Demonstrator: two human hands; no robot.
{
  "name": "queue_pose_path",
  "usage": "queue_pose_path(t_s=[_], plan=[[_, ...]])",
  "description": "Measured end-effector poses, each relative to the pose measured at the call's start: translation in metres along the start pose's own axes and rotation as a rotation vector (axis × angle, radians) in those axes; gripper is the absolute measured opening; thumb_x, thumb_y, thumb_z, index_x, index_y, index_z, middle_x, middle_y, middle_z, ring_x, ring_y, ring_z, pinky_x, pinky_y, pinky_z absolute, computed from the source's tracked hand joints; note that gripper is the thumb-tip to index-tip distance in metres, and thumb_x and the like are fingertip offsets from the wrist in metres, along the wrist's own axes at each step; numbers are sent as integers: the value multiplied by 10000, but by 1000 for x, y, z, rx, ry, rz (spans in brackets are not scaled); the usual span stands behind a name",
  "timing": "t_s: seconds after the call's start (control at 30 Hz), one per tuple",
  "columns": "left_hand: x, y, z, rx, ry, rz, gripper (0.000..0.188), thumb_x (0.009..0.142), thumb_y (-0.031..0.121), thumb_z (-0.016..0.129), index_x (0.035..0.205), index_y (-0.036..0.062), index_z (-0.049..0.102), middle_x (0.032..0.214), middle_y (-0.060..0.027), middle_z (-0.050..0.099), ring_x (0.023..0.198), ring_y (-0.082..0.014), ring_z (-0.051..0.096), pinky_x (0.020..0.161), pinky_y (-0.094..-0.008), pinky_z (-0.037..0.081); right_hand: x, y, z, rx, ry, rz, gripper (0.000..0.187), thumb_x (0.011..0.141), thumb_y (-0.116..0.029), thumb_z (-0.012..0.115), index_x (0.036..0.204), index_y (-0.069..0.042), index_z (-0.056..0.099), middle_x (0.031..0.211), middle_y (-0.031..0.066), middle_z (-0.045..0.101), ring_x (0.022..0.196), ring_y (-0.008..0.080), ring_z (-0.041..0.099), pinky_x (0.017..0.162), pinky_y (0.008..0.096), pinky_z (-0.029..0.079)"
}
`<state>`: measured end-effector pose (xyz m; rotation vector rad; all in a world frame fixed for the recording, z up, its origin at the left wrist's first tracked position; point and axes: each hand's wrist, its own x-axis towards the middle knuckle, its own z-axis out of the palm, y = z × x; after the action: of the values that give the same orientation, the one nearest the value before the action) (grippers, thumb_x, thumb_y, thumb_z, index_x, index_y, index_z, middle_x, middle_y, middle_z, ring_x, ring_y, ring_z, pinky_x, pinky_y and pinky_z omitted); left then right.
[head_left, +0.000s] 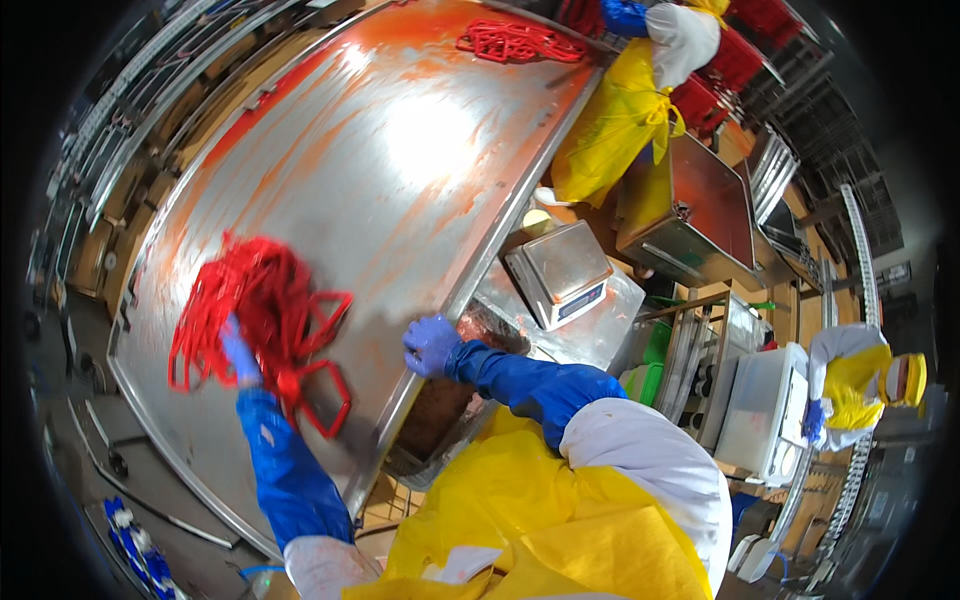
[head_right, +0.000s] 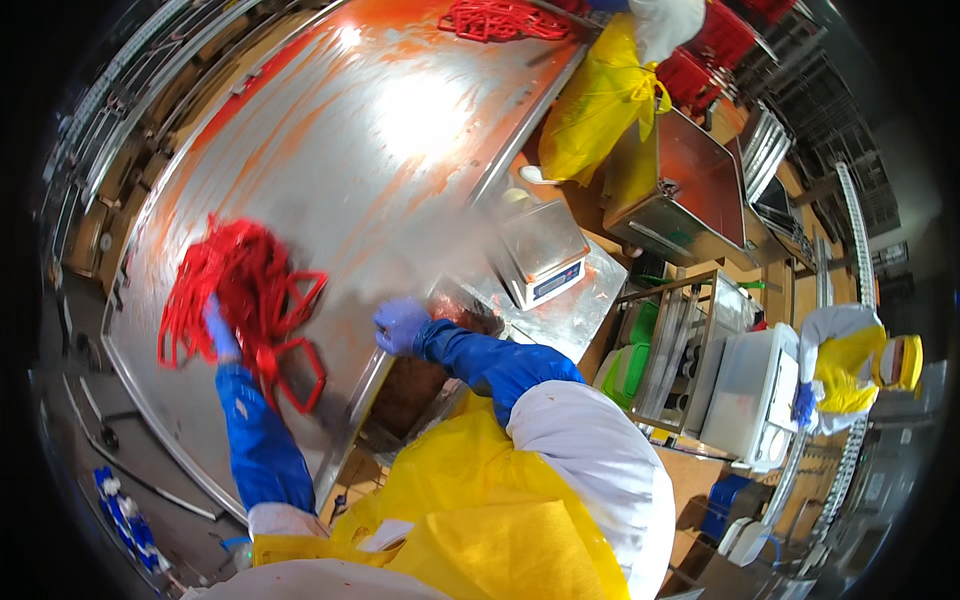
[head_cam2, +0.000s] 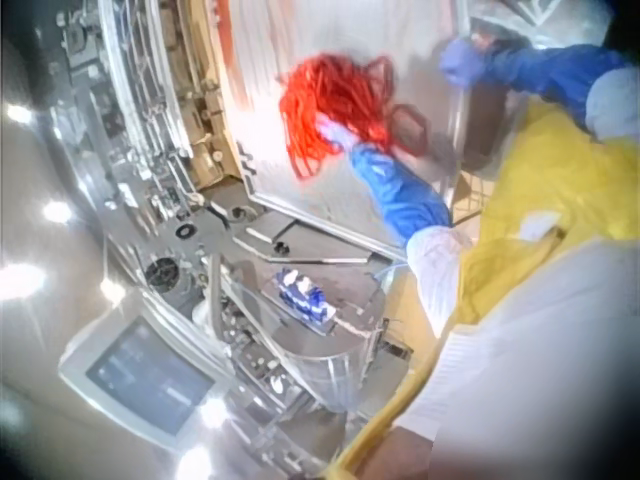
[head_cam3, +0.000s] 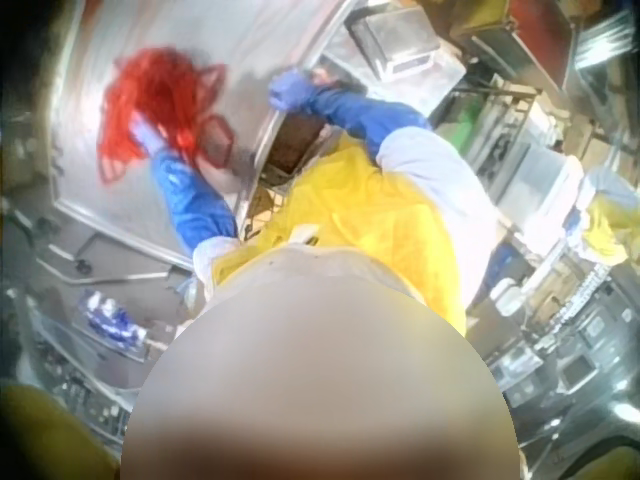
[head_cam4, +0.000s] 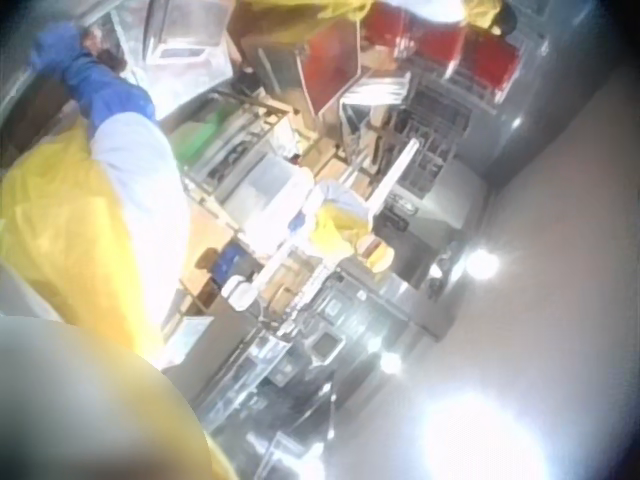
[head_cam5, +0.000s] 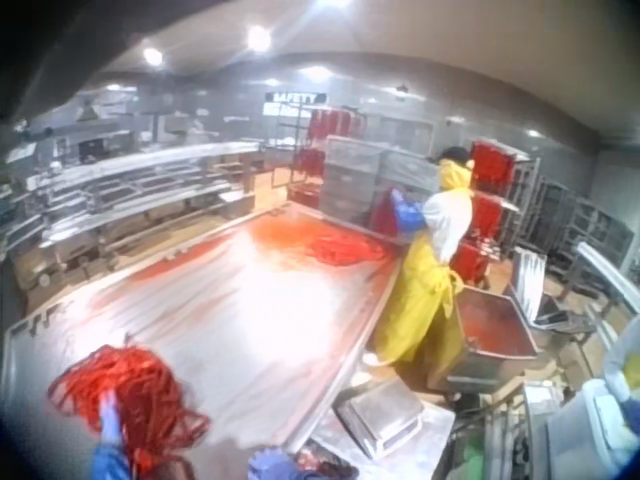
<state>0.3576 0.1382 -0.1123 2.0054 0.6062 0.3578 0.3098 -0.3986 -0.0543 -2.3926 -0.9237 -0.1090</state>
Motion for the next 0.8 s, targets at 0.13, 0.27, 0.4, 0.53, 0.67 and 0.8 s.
queue_pose_path(t_s=[0.13,0.27,0.4,0.53,0.67,0.8], plan=[[-16,79,71,-206,9,-36,523,1069,374,383,1447,18,444,1448,-181,501,1284,-305,510,1051,-405,423,-1,2,16,1,119,22,248,756,-369,701,720,-126,666,757,118,645,764,355,635,702,495,484],[-93,125,61,-679,186,-363,493,1041,392,411,1367,37,513,1341,-176,576,1173,-309,569,965,-405,461,-3,5,39,333,68,254,221,846,-295,763,865,-79,720,823,87,689,736,241,664,692,382,528],[-136,112,-4,-1026,598,-623,471,1014,410,438,1287,56,582,1235,-170,651,1061,-313,629,879,-406,499,12,-201,-65,692,-77,-69,177,836,-139,767,1005,-92,736,943,78,701,789,260,657,694,348,558],[-180,69,-69,-1053,943,-614,450,993,432,458,1204,76,636,1152,-157,708,927,-316,675,774,-420,526,2,-309,-86,756,-96,-877,376,878,-257,701,1216,-94,674,1202,111,672,1090,315,641,898,416,520],[-242,60,-102,-1300,1073,-688,376,995,413,478,1206,130,608,1133,-96,674,861,-296,681,708,-487,510,-26,-372,-11,701,-203,-1024,487,902,-318,634,1332,-92,607,1378,104,604,1311,311,538,1096,466,364],[-344,6,-150,-1226,1099,-481,279,1031,257,450,1022,72,658,861,-83,656,659,-249,640,610,-421,501,-52,-402,46,534,-290,-1090,493,908,-319,621,1349,-98,602,1417,101,572,1347,275,506,1089,472,367]])
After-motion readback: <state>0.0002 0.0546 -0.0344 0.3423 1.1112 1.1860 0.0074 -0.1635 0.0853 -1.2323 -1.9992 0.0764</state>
